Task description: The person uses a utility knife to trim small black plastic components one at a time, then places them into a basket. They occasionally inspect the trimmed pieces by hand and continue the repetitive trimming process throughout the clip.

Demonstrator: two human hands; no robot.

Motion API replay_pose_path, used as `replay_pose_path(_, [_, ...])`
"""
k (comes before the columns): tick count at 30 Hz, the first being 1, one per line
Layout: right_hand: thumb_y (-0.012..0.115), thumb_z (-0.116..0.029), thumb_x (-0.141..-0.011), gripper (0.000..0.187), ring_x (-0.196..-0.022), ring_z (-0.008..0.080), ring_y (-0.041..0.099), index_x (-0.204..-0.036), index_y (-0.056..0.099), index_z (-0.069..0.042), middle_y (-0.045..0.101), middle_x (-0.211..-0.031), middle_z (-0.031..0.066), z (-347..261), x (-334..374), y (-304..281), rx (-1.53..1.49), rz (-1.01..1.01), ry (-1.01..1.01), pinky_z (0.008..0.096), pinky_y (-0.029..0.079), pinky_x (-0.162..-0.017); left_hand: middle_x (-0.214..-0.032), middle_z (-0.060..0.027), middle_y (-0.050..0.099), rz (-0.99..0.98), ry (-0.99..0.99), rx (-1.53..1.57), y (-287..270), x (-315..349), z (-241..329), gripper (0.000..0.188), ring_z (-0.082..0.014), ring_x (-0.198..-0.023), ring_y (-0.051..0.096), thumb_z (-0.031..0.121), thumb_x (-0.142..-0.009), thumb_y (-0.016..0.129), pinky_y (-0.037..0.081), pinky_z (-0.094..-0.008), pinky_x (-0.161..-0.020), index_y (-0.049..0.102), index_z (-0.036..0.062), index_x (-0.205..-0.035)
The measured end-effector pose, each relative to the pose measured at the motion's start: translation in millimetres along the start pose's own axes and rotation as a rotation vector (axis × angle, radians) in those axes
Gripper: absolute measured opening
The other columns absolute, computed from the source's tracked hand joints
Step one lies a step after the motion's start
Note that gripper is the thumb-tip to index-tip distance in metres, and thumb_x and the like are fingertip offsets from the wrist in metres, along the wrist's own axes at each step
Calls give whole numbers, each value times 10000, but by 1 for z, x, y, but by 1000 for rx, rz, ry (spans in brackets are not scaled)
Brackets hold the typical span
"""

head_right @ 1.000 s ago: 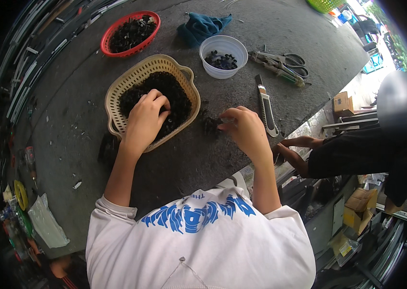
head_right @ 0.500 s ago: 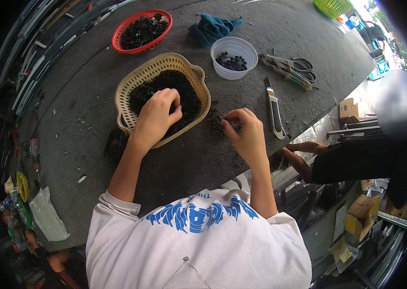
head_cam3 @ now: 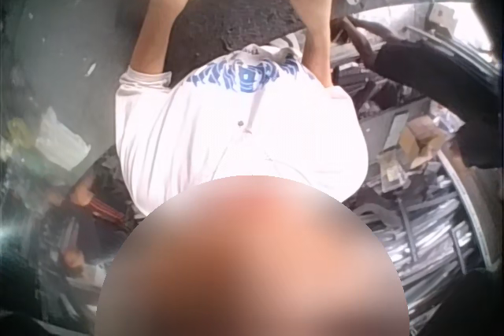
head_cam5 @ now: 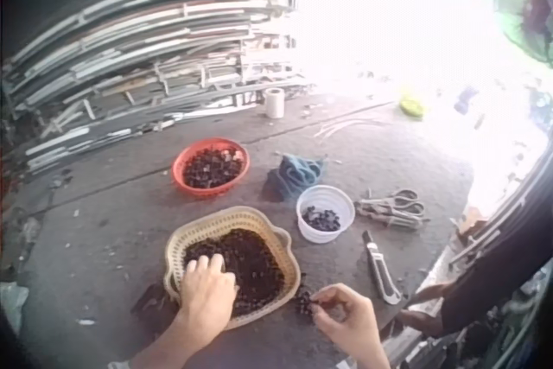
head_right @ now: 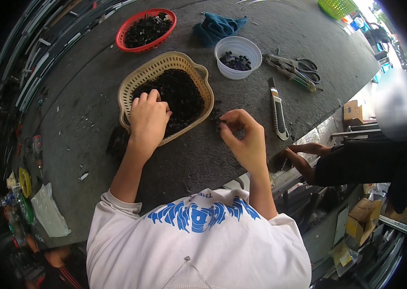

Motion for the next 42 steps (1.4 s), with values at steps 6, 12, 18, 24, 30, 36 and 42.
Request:
replay_pose_path(6, [676, 31, -818, 159, -800, 81, 593, -970, 658, -10, 658, -874, 13, -1, 3, -2, -23, -13, 31, 244, 486, -770, -917, -80, 615, 223, 73, 251, -19, -4, -12, 66, -235, -879, 606, 133, -850, 699, 473, -369, -838, 707, 73, -822])
replay_pose_path(12, [632, 61, -875, 164, -929, 134, 673, -1032, 673, 39, 690, -967, 62, -12, 3, 4, -429, -54, 9, 262, 524, -830, -863, -98, 614, 137, 169, 1112, -39, -3, 11, 109, -216, -772, 637, 118, -922, 632, 501, -341, -703, 635, 19, -969])
replay_pose_path(18, [656, 17, -927, 191, -938, 167, 704, -1112, 682, 57, 720, -1014, 129, -29, 10, 8, -615, -74, -18, 289, 572, -855, -863, -92, 690, 160, 265, 1388, -46, 11, 39, 120, -137, -795, 661, 56, -874, 682, 520, -289, -738, 688, -19, -968])
replay_pose_path(24, [677, -6, -923, 159, -895, 151, 702, -1073, 701, 42, 724, -979, 112, -31, 15, 7, -641, -23, 7, 270, 568, -816, -892, -55, 701, 115, 303, 1387, -45, 15, 42, 110, -101, -833, 622, 43, -885, 646, 480, -248, -761, 703, 6, -972])
replay_pose_path(30, [683, -14, -923, 142, -857, 97, 670, -1053, 708, 37, 712, -926, 70, -34, 13, 4, -697, -100, 53, 230, 532, -760, -956, -56, 656, -38, 212, 1797, -39, 17, 57, 119, -99, -880, 594, 98, -974, 644, 460, -227, -782, 655, -17, -949])
replay_pose_path(36, [679, -29, -929, 147, -867, 111, 673, -1059, 708, 34, 710, -937, 68, -25, 10, 8, -809, -103, -5, 253, 549, -805, -990, -48, 646, -103, 35, 1993, -17, 21, 61, 165, -98, -909, 574, 177, -977, 664, 440, -257, -819, 661, 12, -977])
replay_pose_path(42, [704, -59, -916, 132, -865, 130, 682, -1020, 707, 24, 713, -946, 86, -21, 9, 13, -993, -163, 31, 268, 559, -817, -1052, -69, 638, -263, 53, 2219, -7, 18, 59, 184, -120, -935, 583, 147, -982, 647, 463, -277, -829, 684, -24, -1040])
Point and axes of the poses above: each hand's wrist, its own x-axis away from the middle knuckle, its own y-axis out of the palm, z = x × y, the point moved 2 cm from there along -x, towards the middle knuckle
